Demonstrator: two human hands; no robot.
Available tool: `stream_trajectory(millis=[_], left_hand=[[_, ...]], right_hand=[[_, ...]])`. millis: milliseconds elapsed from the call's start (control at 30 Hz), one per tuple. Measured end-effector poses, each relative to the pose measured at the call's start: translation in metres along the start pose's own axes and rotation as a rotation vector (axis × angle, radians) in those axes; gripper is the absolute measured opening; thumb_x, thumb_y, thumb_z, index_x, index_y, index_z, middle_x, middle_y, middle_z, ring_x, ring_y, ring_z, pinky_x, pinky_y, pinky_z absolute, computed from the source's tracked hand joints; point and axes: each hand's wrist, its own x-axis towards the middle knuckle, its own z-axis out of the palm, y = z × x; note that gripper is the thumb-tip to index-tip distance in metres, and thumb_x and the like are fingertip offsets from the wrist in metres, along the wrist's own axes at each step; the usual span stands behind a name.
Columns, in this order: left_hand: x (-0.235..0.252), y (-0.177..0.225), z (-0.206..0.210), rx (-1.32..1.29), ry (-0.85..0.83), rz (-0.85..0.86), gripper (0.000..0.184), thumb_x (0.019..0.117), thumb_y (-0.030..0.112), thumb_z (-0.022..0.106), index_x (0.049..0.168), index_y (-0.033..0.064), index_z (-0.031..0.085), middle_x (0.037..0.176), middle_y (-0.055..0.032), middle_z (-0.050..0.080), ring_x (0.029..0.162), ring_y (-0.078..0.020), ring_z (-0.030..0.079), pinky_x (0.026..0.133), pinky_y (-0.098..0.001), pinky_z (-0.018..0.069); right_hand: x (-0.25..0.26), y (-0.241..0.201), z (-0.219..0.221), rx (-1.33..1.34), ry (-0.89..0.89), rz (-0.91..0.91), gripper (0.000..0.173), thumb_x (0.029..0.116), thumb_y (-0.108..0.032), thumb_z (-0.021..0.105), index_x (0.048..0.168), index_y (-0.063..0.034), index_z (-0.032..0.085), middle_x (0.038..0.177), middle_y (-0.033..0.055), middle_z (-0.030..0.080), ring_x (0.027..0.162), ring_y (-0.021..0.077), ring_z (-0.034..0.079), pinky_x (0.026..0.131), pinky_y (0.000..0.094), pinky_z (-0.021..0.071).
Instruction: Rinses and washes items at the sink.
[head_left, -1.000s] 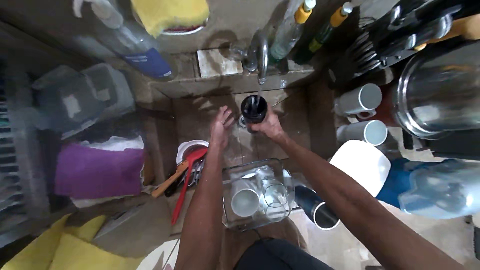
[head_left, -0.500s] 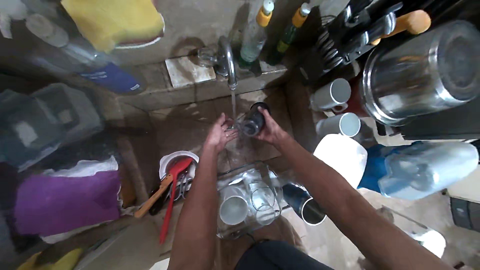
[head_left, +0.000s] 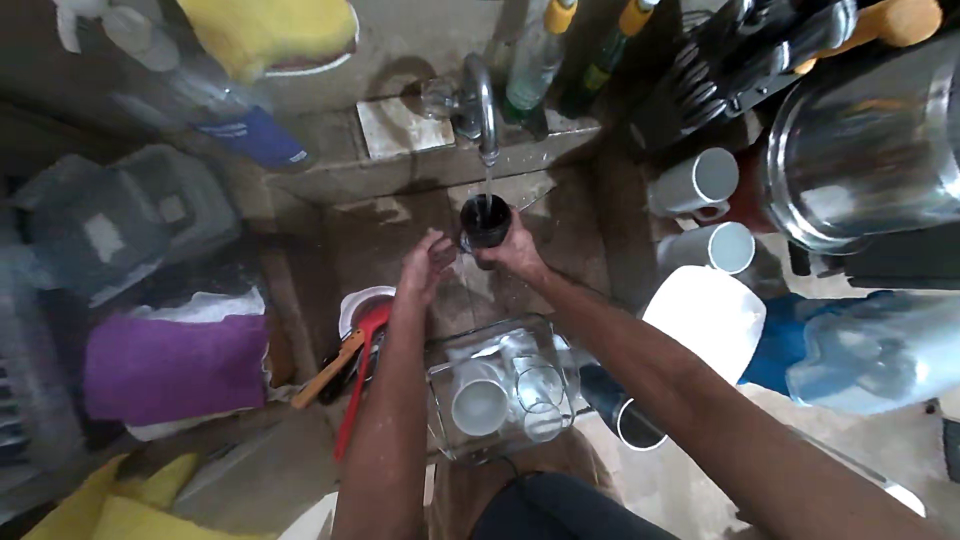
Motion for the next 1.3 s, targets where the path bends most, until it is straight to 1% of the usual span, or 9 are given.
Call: stream_trajectory(millis=[500,600,700,800,900,1000,1133,1233,1300], left_hand=[[-0.002,0.014,-0.005,0.018,-0.04,0.023,0.052,0.1078,0.045,0.048,0.152,0.0162,0.045,0.147,-0.0079,0.057,0.124,-0.0266,0.064,0.099,-0.0438,0.0561],[0.002,0.014,-0.001,0.049,-0.004,0.013,0.055,0.1063,0.047,0.05,0.151,0.0158,0.045,0.145,-0.0074,0.057,0.119,-0.0242,0.064,0.095,-0.0429,0.0565],[0.006,0.012,-0.003,0.074,0.017,-0.001,0.056,0.1055,0.051,0.05,0.15,0.0163,0.047,0.149,-0.0065,0.054,0.129,-0.0245,0.059,0.102,-0.0463,0.0531],[0.008,0.016,0.009,0.079,-0.028,-0.009,0.055,0.1064,0.052,0.046,0.149,0.0179,0.048,0.148,-0.0066,0.055,0.134,-0.0266,0.056,0.105,-0.051,0.0499],[-0.001,0.029,0.033,0.075,-0.126,-0.009,0.052,0.1082,0.047,0.044,0.151,0.0173,0.046,0.149,-0.0059,0.055,0.133,-0.0281,0.057,0.104,-0.0507,0.0513],[0.001,0.035,0.048,0.058,-0.197,-0.002,0.05,0.1081,0.047,0.046,0.148,0.0167,0.048,0.146,-0.0064,0.058,0.128,-0.0301,0.061,0.099,-0.0528,0.0554],[0.004,0.036,0.049,0.091,-0.213,0.015,0.052,0.107,0.048,0.048,0.149,0.018,0.049,0.15,-0.0071,0.053,0.133,-0.0307,0.057,0.102,-0.0563,0.0532],[-0.001,0.033,0.033,0.189,-0.145,0.017,0.053,0.1034,0.053,0.052,0.146,0.0208,0.054,0.15,-0.0033,0.054,0.135,-0.0289,0.053,0.101,-0.0616,0.049],[-0.004,0.027,0.02,0.212,-0.087,-0.021,0.059,0.1017,0.056,0.053,0.148,0.0203,0.051,0.151,-0.0052,0.053,0.137,-0.0297,0.052,0.101,-0.0612,0.0498]], right_hand=[[-0.002,-0.012,0.017,0.296,0.094,-0.103,0.111,0.0637,-0.02,0.097,0.153,-0.0051,0.033,0.132,0.0172,0.065,0.12,0.0239,0.066,0.103,0.0447,0.0571],[0.005,-0.016,0.025,0.427,0.059,0.0,0.111,0.0636,-0.014,0.096,0.153,-0.0059,0.031,0.129,0.0182,0.065,0.118,0.0255,0.066,0.1,0.0467,0.0578],[-0.003,-0.025,0.023,0.703,0.054,0.212,0.095,0.075,-0.014,0.091,0.152,-0.0085,0.035,0.127,0.021,0.065,0.109,0.0319,0.07,0.088,0.051,0.0634],[-0.013,-0.027,0.004,1.055,0.175,0.522,0.067,0.0909,-0.038,0.077,0.143,-0.0053,0.051,0.126,0.02,0.065,0.108,0.0337,0.069,0.088,0.0511,0.0616],[-0.017,-0.023,-0.019,1.261,0.38,0.684,0.078,0.0955,-0.062,0.059,0.148,-0.0063,0.044,0.132,0.0204,0.06,0.107,0.0323,0.067,0.088,0.0448,0.0597],[-0.019,-0.021,-0.034,1.385,0.476,0.7,0.083,0.0968,-0.069,0.05,0.156,-0.0119,0.036,0.146,0.0201,0.052,0.122,0.0347,0.062,0.097,0.0453,0.0567],[-0.008,-0.019,-0.023,1.209,0.355,0.774,0.083,0.091,-0.071,0.057,0.145,-0.0084,0.048,0.129,0.0199,0.063,0.104,0.0318,0.068,0.083,0.044,0.0596],[-0.007,-0.022,-0.003,0.8,0.183,0.69,0.077,0.0831,-0.051,0.08,0.139,-0.0065,0.052,0.116,0.0214,0.068,0.095,0.0342,0.071,0.076,0.05,0.0628],[-0.008,-0.025,0.008,0.469,0.127,0.478,0.093,0.074,-0.037,0.09,0.148,-0.0107,0.042,0.12,0.0206,0.067,0.104,0.0335,0.07,0.083,0.0543,0.0607]])
